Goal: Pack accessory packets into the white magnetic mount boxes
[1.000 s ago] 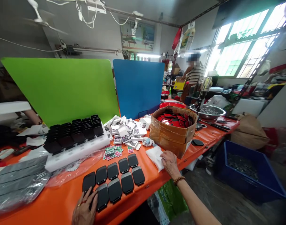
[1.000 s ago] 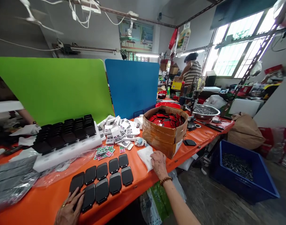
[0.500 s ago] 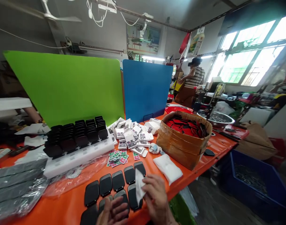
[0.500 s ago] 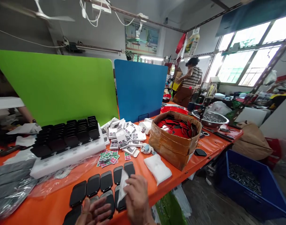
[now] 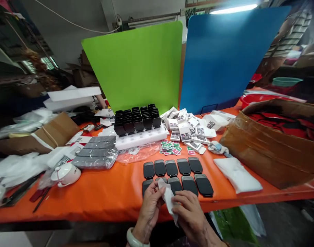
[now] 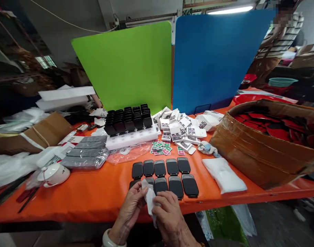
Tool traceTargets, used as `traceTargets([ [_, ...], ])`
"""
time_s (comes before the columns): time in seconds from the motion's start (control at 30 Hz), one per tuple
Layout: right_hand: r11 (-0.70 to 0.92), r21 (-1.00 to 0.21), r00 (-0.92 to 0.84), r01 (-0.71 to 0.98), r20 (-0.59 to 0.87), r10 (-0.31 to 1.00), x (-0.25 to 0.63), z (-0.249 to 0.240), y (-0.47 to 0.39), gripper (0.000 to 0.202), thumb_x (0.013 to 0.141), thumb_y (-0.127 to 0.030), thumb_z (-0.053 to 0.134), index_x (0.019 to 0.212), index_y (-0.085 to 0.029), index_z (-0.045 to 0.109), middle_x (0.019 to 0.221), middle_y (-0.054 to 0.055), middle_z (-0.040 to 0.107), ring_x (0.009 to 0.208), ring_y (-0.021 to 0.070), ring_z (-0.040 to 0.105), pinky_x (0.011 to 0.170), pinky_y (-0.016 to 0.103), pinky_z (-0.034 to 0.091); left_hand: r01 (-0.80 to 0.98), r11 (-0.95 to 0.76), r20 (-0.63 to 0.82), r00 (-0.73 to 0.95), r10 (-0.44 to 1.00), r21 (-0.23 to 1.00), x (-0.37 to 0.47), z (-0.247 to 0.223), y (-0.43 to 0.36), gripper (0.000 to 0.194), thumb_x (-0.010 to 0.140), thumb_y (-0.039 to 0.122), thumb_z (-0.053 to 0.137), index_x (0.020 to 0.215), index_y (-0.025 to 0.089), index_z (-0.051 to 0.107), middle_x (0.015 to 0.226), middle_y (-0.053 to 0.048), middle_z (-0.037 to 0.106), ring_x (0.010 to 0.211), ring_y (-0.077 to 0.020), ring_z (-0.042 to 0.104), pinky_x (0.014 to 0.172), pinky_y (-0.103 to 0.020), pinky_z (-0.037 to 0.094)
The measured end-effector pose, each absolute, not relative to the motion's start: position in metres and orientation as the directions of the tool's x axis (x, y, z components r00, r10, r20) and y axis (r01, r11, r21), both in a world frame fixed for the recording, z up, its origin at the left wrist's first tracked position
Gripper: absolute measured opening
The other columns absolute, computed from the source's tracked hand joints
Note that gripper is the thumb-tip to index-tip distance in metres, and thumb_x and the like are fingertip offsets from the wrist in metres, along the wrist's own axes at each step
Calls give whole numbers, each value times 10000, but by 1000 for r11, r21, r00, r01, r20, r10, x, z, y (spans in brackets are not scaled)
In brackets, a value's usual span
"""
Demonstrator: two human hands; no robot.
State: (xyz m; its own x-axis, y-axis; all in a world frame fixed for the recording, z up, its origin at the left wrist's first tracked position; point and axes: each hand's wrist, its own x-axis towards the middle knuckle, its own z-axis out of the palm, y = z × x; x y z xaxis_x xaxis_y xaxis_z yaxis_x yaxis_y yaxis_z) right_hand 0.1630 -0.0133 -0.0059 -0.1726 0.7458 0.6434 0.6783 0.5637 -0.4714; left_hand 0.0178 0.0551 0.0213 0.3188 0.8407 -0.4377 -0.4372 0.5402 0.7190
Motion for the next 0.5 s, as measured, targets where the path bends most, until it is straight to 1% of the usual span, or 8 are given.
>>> traceTargets([
  [0.07,548,-506,-135,666,640,756,163,-9,-15,196,832,-107,470,886,-245,599,978,61,676,1017,247,580,855,418,431,-453,514,-429,283,858,728,14,22,54,325,562,287,860,765,145,650,707,10,672,592,-93,572,583,-213,466],
  [0.13,525,-552,-77,648,639,766,164,-11,-17,203,829,-99,490,898,-251,606,996,62,671,1009,242,593,850,405,453,-456,493,-417,263,870,741,11,24,53,287,587,304,848,734,138,665,703,4,675,604,-95,575,599,-216,472],
  [0.23,451,-696,53,558,573,818,168,-12,-22,284,848,-96,457,991,-274,625,1125,79,635,1055,227,598,854,369,497,-431,484,-409,259,875,762,9,27,50,278,613,325,834,766,136,699,727,-14,690,642,-105,588,639,-226,481],
  [0.3,345,-830,174,437,455,873,171,-12,-22,297,879,-144,440,1082,-277,613,1202,98,608,1089,223,599,869,355,519,-402,486,-411,263,873,776,8,28,47,267,630,336,825,769,141,707,727,-13,686,640,-101,577,642,-223,472],
  [0.37,204,-943,288,265,279,916,176,-11,-20,267,904,-248,467,1145,-261,583,1194,112,620,1051,225,628,868,354,535,-365,485,-403,281,871,795,8,29,44,257,656,355,806,778,149,713,718,-7,674,635,-99,563,639,-223,459],
  [0.4,132,-977,318,167,181,931,178,-9,-18,270,908,-311,483,1155,-251,575,1178,114,632,1011,225,646,858,356,542,-346,481,-392,298,871,805,8,30,42,254,673,366,792,788,153,715,719,-6,670,643,-103,562,648,-227,455],
  [0.43,61,-995,318,74,82,945,181,-7,-15,290,909,-372,488,1154,-242,574,1159,114,644,967,225,661,839,358,549,-328,475,-378,319,869,816,9,30,40,250,691,376,776,798,159,717,725,-6,666,657,-109,564,663,-234,451],
  [0.5,-62,-996,240,-65,-75,968,184,1,-11,350,913,-471,462,1115,-221,602,1114,111,665,922,229,664,812,361,549,-289,464,-351,367,861,837,9,31,37,239,726,387,743,820,168,719,737,-7,659,684,-120,561,697,-247,440],
])
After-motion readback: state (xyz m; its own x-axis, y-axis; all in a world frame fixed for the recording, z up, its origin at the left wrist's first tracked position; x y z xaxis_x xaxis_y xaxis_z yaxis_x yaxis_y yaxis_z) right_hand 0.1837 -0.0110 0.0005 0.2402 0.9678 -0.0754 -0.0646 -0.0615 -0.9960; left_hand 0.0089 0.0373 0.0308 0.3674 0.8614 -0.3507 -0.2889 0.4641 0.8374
